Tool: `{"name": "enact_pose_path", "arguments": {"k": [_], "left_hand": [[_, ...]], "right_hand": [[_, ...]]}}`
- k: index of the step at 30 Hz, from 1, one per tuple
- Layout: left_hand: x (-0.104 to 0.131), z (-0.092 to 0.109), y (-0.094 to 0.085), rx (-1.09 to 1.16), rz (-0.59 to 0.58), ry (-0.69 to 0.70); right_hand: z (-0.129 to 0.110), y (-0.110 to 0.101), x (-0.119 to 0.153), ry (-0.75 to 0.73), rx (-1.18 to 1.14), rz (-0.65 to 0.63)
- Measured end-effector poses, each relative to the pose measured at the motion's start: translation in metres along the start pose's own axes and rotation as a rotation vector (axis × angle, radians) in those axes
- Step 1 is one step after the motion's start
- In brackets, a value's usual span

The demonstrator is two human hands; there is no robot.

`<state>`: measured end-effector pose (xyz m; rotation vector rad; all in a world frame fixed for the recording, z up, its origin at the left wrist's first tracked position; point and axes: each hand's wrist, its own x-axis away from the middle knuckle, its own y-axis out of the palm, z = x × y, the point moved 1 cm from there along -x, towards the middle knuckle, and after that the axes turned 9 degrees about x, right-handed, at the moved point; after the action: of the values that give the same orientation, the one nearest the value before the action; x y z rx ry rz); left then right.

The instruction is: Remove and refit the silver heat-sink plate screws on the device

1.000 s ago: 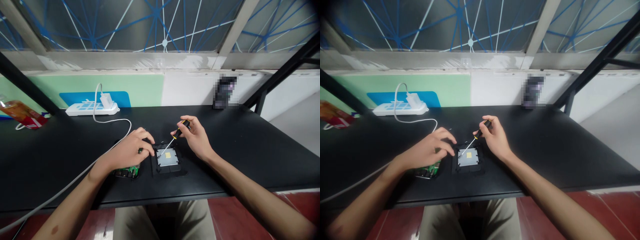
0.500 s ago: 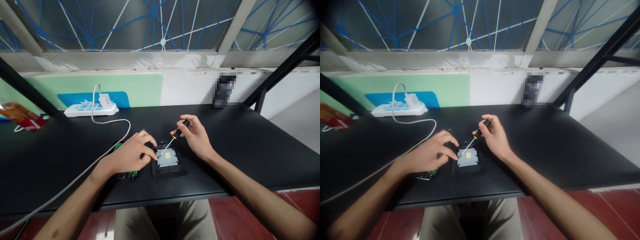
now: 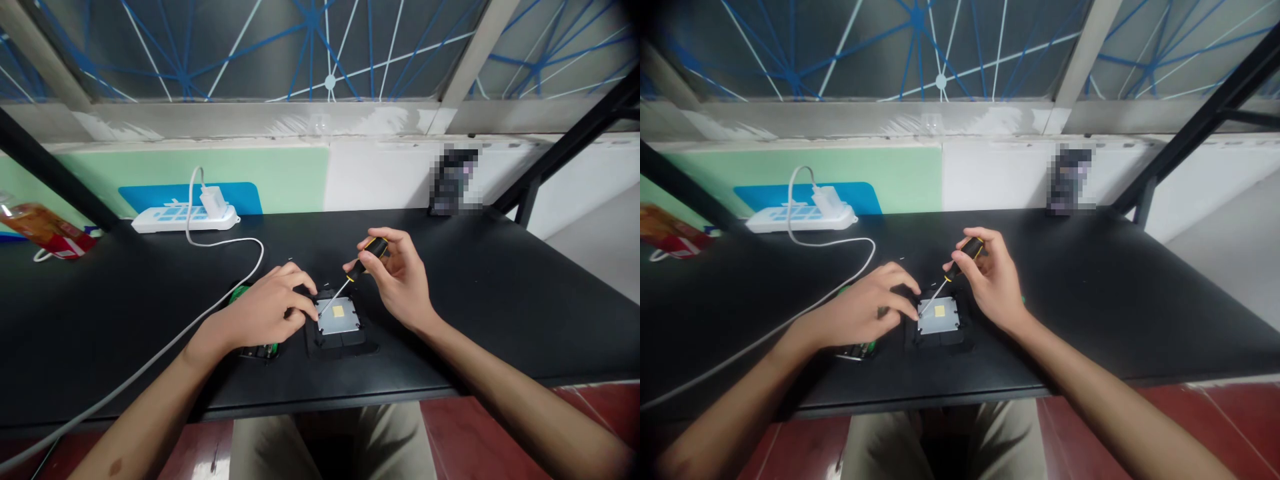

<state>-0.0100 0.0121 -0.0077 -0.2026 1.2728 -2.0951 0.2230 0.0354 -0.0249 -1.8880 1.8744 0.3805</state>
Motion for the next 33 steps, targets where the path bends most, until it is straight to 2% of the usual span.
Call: {"name": "enact_pose_path", "arguments": {"k": [11,19,33], "left_hand": [[0.0002,0.0005,0.0002,-0.003,-0.003,-0.011],[0.0001,0.0014,-0.0004,-0.005,-0.008,-0.021],[-0.0007,0.0021,-0.0014,-0.005,-0.016,-0.02]], "right_hand": [[0.0012,-0.0017,0.0,-0.013,0.009,0.023],[-0.0045,-0.0027,0.003,-0.087,0.054,0.009],[-0.0065,-0.0036,0.0064,-0.078,0.078,0.011]]}}
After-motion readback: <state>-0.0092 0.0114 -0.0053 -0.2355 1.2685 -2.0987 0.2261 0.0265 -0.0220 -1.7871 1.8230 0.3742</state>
